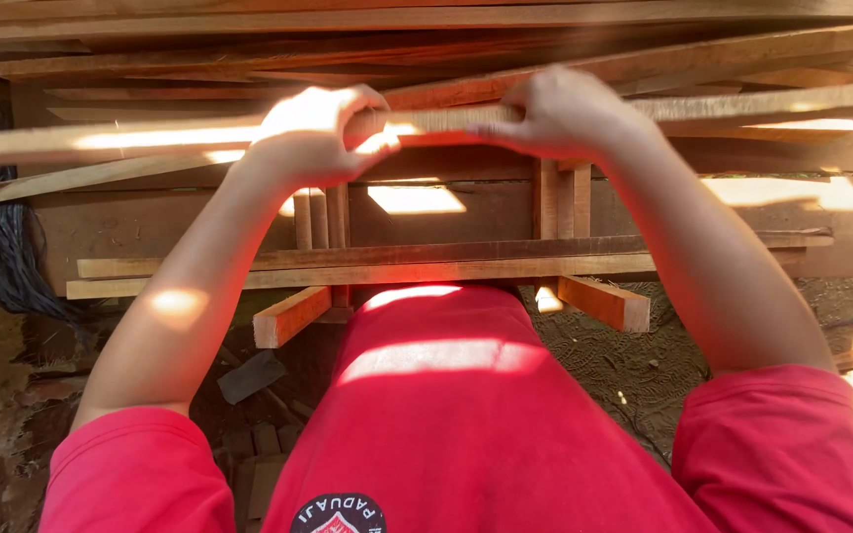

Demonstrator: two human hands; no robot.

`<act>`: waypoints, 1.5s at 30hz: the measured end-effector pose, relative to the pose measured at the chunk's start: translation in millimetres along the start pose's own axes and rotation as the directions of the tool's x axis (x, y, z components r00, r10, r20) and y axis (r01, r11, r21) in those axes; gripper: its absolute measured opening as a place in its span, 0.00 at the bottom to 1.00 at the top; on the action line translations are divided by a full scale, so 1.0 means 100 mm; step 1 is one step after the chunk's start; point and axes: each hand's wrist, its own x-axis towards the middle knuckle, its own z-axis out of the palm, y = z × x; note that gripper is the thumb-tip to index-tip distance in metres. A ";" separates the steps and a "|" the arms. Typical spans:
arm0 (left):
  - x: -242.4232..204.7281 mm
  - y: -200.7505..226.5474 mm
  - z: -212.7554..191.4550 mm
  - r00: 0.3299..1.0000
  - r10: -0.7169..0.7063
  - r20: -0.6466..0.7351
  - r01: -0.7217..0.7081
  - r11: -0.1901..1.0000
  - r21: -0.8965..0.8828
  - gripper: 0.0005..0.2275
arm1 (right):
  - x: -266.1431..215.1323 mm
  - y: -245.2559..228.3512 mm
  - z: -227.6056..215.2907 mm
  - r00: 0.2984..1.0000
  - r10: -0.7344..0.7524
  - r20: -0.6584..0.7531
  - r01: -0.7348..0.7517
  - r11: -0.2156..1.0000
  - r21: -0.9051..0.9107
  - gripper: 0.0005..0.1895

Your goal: Inspecting and sorting wooden planks by moving them from a pile onto a support structure.

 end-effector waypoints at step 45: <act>-0.04 -0.16 2.87 0.932 -0.302 0.199 0.294 0.953 0.071 0.54 | 1.25 -0.02 2.73 0.971 0.015 -0.238 0.071 0.934 0.349 0.27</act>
